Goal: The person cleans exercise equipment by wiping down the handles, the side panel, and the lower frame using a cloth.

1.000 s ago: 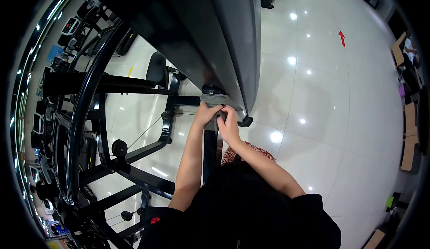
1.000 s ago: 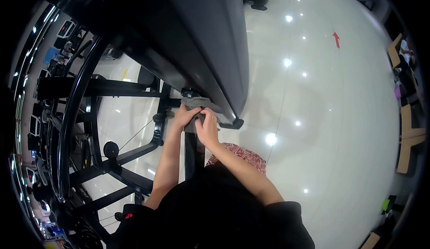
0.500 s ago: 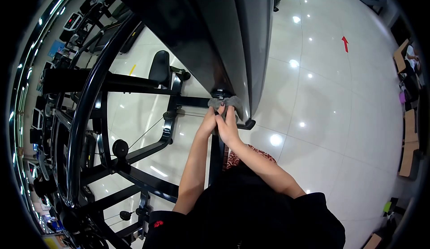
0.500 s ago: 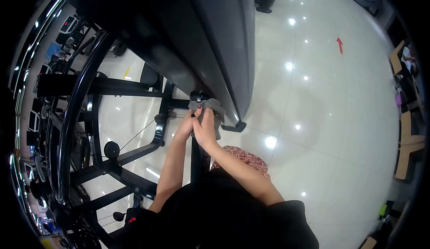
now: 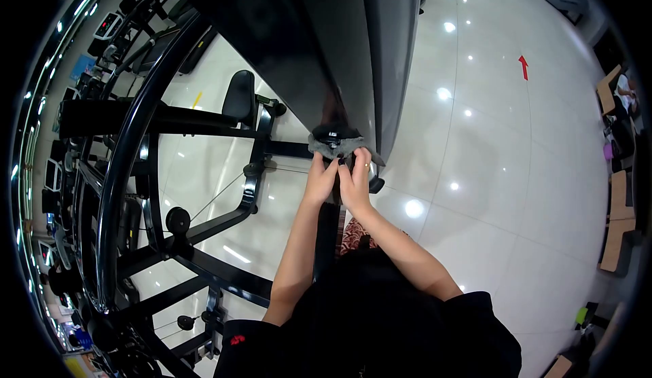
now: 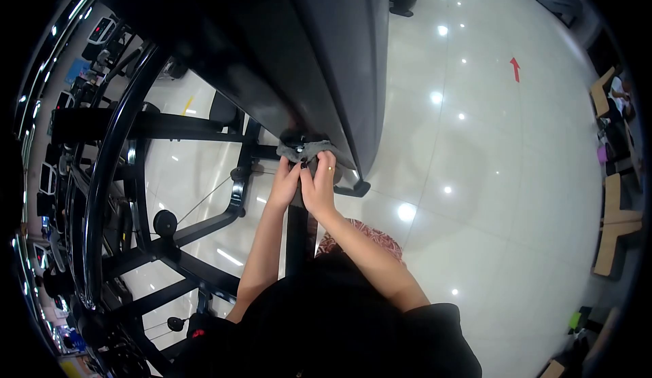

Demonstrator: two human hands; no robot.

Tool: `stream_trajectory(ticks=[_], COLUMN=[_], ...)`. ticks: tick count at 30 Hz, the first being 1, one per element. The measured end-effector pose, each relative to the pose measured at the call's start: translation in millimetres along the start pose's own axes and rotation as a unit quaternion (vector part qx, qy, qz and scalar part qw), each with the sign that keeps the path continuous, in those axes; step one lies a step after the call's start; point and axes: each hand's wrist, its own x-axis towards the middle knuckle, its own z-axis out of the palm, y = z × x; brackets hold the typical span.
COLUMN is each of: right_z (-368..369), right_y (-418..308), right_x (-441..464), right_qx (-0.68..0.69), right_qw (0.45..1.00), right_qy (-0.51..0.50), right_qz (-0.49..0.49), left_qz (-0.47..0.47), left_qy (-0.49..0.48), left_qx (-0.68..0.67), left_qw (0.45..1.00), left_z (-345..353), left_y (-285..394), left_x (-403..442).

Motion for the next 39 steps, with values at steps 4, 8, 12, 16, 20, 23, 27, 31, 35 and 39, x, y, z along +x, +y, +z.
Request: stream_trajectory(ticks=[4,8,12,16,20,23,27,31,35,39], right_z=[-0.4,-0.3,-2.0,0.1,7.2,13.0,12.8,6.9,9.6,11.0], right_y=[8.1,29.3,47.0,60.1,65.2,75.4,65.7,45.2,72.3,63.4], right_x=[-2.9,-6.0,-9.3,-10.2,-11.7,-8.2,-9.1,1.3,7.3,3.3], right_qx=[0.000,-0.010,0.007,0.034,0.010,0.084,0.073,0.229,0.271,0.248], right_qw=[1.000,0.995,0.994,0.994,0.991,0.974,0.955,0.876,0.840,0.847], right_qy=[0.005,-0.002,-0.008,-0.013,-0.004,-0.006,-0.074,-0.120,-0.196,-0.174], right_qz=[0.030,0.098,0.108,0.106,0.132,0.209,0.277,0.406,0.427,0.437], left_qz=[-0.144,-0.146,-0.159,-0.138,-0.112,-0.121,-0.184,-0.217,-0.276,-0.380], left_qy=[-0.005,0.002,-0.028,-0.090,-0.113,-0.062,-0.077,-0.117,-0.135,-0.171], left_qx=[0.124,0.135,0.169,0.121,0.035,-0.027,-0.066,-0.092,-0.135,-0.201], left_qw=[0.982,0.980,0.972,0.979,0.987,0.990,0.978,0.965,0.942,0.887], left_z=[-5.4,-6.3,-13.1,-18.5,-10.7,-5.7,-7.0,-11.0,-13.6,-20.6], left_y=[16.6,19.7,-0.8,-21.4,-5.7,0.3,-2.2,4.5,-0.6,-3.0], left_x=[1.1,9.0,20.5,30.8,22.8,18.9,16.2,19.9,24.2,27.2])
